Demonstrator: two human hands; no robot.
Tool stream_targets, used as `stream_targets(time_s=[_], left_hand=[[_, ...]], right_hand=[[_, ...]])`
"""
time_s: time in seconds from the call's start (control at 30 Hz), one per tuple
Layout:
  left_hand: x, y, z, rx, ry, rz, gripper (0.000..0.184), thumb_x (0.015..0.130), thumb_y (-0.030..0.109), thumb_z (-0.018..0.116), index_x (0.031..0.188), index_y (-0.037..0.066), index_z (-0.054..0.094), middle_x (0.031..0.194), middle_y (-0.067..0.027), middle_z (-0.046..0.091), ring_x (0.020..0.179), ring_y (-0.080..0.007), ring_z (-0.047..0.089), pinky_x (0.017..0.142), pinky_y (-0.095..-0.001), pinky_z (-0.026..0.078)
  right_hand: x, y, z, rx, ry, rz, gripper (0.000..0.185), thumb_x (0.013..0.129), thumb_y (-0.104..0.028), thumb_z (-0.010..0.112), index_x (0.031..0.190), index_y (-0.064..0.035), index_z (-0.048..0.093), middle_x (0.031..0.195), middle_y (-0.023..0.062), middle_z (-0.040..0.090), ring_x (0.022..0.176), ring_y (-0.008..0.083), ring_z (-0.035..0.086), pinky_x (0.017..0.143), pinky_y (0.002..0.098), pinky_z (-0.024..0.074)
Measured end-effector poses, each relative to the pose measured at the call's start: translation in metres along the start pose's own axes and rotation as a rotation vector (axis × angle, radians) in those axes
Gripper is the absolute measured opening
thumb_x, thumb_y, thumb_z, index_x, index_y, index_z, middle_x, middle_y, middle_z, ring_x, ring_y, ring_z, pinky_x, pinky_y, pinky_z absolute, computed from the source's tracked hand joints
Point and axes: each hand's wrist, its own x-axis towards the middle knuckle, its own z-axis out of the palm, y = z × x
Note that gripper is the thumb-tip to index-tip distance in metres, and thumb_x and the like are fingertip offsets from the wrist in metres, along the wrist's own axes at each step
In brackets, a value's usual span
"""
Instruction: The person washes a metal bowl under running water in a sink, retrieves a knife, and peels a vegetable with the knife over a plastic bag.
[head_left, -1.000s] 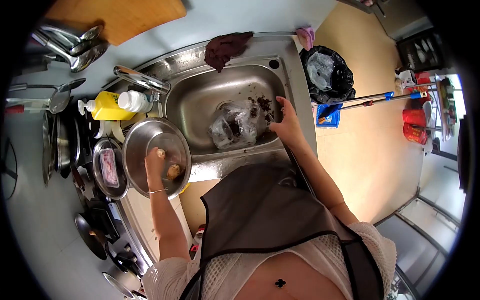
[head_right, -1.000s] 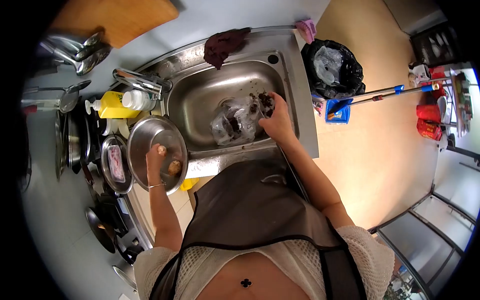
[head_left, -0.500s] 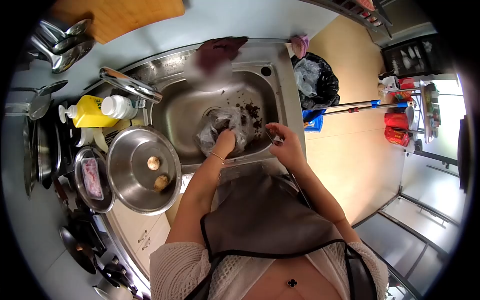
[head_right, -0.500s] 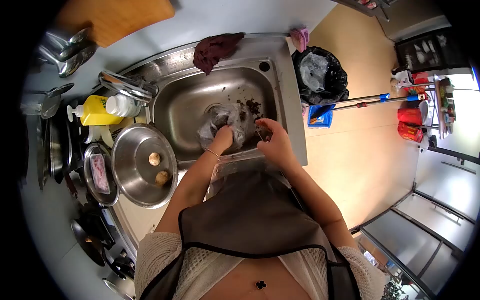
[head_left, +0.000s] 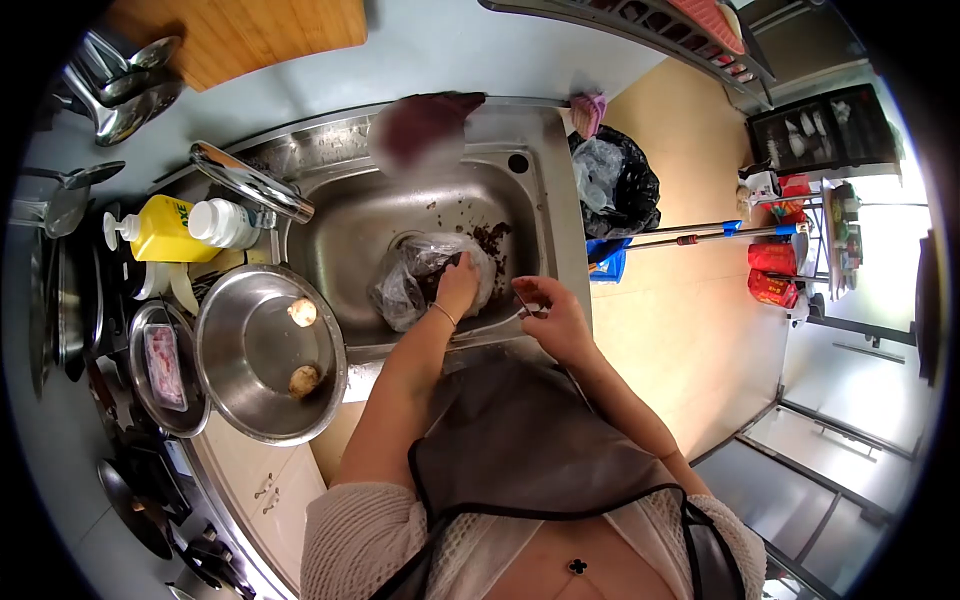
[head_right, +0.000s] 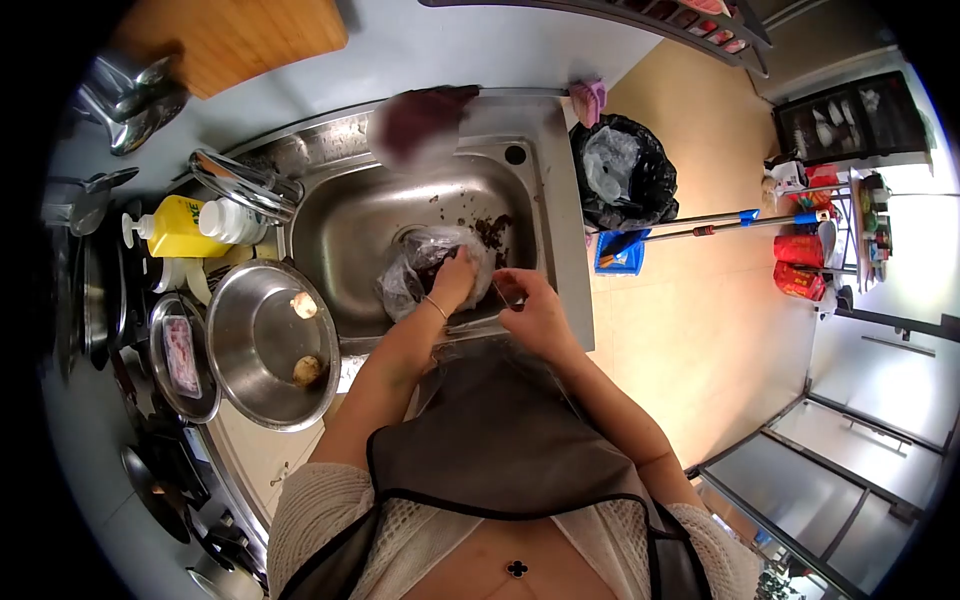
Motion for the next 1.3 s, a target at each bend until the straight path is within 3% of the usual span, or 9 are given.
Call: stream_targets(time_s=[0.07,0.17,0.3,0.4,0.47,0.73,0.83,1.07,1.3], left_hand=[[-0.006,0.011,-0.022,-0.105,-0.069,-0.154,0.031,0.084,0.019,0.047,0.113,0.009,0.047,0.116,-0.0143,0.043,0.103,-0.0385,0.042,0.074,-0.0451,0.045],[-0.001,-0.013,-0.023,0.532,0.135,0.324,0.016,0.08,0.021,0.052,0.085,0.007,0.06,0.105,-0.0122,0.05,0.086,-0.0334,0.054,0.077,-0.0437,0.042],[0.009,-0.019,-0.026,0.755,0.314,0.707,0.015,0.078,0.02,0.053,0.077,0.008,0.062,0.096,-0.012,0.055,0.077,-0.0304,0.057,0.078,-0.0417,0.041],[-0.003,-0.02,-0.033,0.661,0.079,0.393,0.015,0.076,0.019,0.054,0.084,0.009,0.062,0.088,-0.0108,0.059,0.079,-0.0307,0.057,0.076,-0.0422,0.043],[-0.039,0.0,-0.074,0.109,-0.05,-0.106,0.02,0.073,0.019,0.056,0.088,0.008,0.061,0.083,-0.0135,0.061,0.084,-0.0321,0.057,0.073,-0.0441,0.044],[-0.126,0.01,-0.151,-1.323,-0.133,-0.214,0.043,0.084,0.025,0.055,0.119,0.004,0.041,0.108,-0.0058,0.051,0.091,-0.0161,0.054,0.073,-0.0291,0.049],[-0.149,0.043,-0.176,-1.605,0.003,0.079,0.049,0.081,0.024,0.06,0.12,0.005,0.038,0.107,-0.0069,0.051,0.093,-0.0176,0.055,0.077,-0.0288,0.048],[-0.167,0.1,-0.183,-1.629,0.21,0.274,0.057,0.073,0.0,0.065,0.12,0.007,0.035,0.103,-0.009,0.052,0.091,-0.0166,0.055,0.077,-0.0251,0.046],[-0.159,0.097,-0.182,-1.102,0.251,0.284,0.052,0.073,-0.01,0.058,0.122,0.001,0.043,0.106,-0.0073,0.054,0.09,-0.0117,0.052,0.078,-0.023,0.045]], right_hand=[[0.0,0.002,-0.002,0.011,-0.042,-0.014,0.045,0.063,0.008,0.05,0.107,0.002,0.05,0.091,0.0083,0.057,0.08,0.0133,0.056,0.069,0.0237,0.0445],[0.0,-0.004,-0.004,0.13,-0.266,0.076,0.042,0.064,0.007,0.052,0.106,0.0027,0.05,0.075,0.0056,0.054,0.064,0.0118,0.053,0.06,0.0233,0.044],[-0.007,-0.016,-0.003,0.321,-0.27,0.14,0.038,0.064,0.007,0.054,0.101,0.0011,0.051,0.065,0.001,0.045,0.056,0.0086,0.045,0.049,0.0212,0.0366],[-0.013,-0.029,-0.007,0.366,-0.241,0.189,0.035,0.063,0.008,0.054,0.098,0.0006,0.051,0.064,0.0,0.043,0.054,0.0075,0.042,0.046,0.0205,0.0324],[-0.014,-0.024,-0.006,0.369,-0.212,0.203,0.035,0.063,0.008,0.053,0.097,0.0006,0.052,0.064,-0.0002,0.042,0.053,0.0071,0.041,0.044,0.0204,0.0305],[-0.007,-0.018,0.017,0.307,0.001,-0.172,0.056,0.058,0.007,0.052,0.113,-0.0044,0.048,0.108,0.0044,0.046,0.097,0.0132,0.046,0.075,0.0237,0.0401],[-0.01,-0.033,0.025,0.37,-0.054,-0.191,0.067,0.056,0.007,0.053,0.121,-0.008,0.042,0.121,0.0041,0.038,0.109,0.0152,0.04,0.081,0.0272,0.0399],[-0.012,-0.067,0.033,0.505,-0.139,-0.346,0.077,0.056,0.011,0.054,0.128,-0.0067,0.035,0.122,0.0055,0.034,0.116,0.0187,0.036,0.091,0.0278,0.0368],[-0.006,-0.072,0.013,0.34,-0.028,-0.344,0.063,0.057,0.01,0.053,0.118,0.0008,0.046,0.108,0.0091,0.046,0.104,0.0185,0.048,0.087,0.0247,0.038]])
